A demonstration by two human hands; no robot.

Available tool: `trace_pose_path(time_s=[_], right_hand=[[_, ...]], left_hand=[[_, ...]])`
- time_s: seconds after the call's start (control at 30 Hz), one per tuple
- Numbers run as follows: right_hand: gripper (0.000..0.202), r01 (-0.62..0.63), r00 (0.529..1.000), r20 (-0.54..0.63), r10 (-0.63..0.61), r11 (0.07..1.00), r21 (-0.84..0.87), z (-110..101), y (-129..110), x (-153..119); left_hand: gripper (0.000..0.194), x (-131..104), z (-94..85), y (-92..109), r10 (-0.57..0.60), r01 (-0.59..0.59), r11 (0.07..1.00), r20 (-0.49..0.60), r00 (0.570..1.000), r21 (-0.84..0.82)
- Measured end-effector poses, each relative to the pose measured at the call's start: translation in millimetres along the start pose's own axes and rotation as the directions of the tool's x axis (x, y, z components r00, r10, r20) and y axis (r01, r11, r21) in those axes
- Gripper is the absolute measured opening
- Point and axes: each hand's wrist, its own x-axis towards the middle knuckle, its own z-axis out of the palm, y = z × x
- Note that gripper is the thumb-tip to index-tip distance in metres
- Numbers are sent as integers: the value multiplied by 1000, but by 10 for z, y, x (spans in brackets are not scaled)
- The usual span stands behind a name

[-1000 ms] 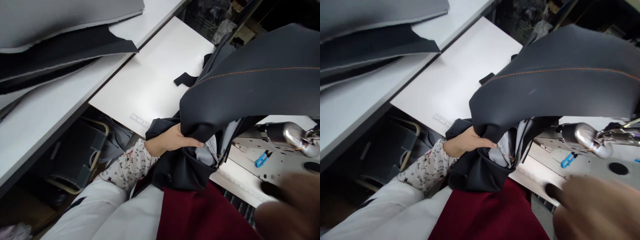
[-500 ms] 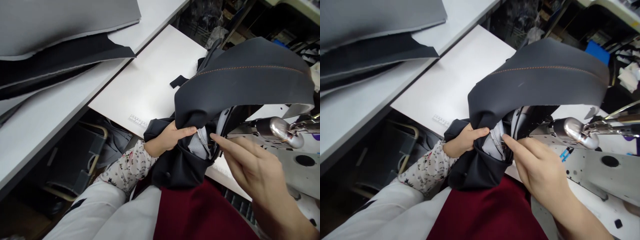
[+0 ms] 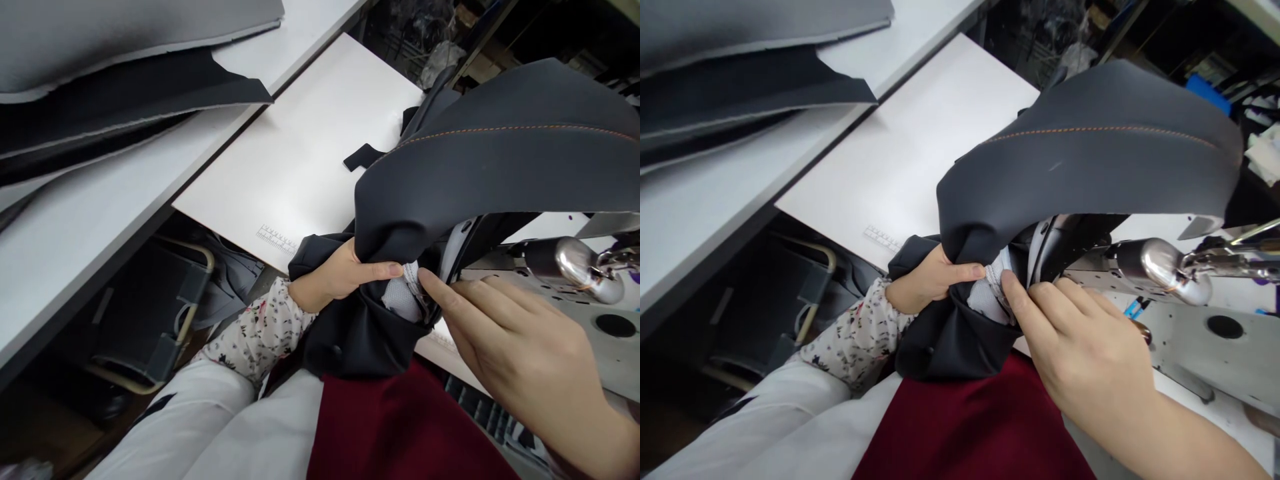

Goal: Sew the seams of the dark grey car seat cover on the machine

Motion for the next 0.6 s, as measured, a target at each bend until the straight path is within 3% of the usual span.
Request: trace_pose_path(time_s=[0.6], right_hand=[[44,43,999,22,-41,998,-55,-39,1,22]], left_hand=[[36,-15,22,49,-42,43,998,-27,999,38]])
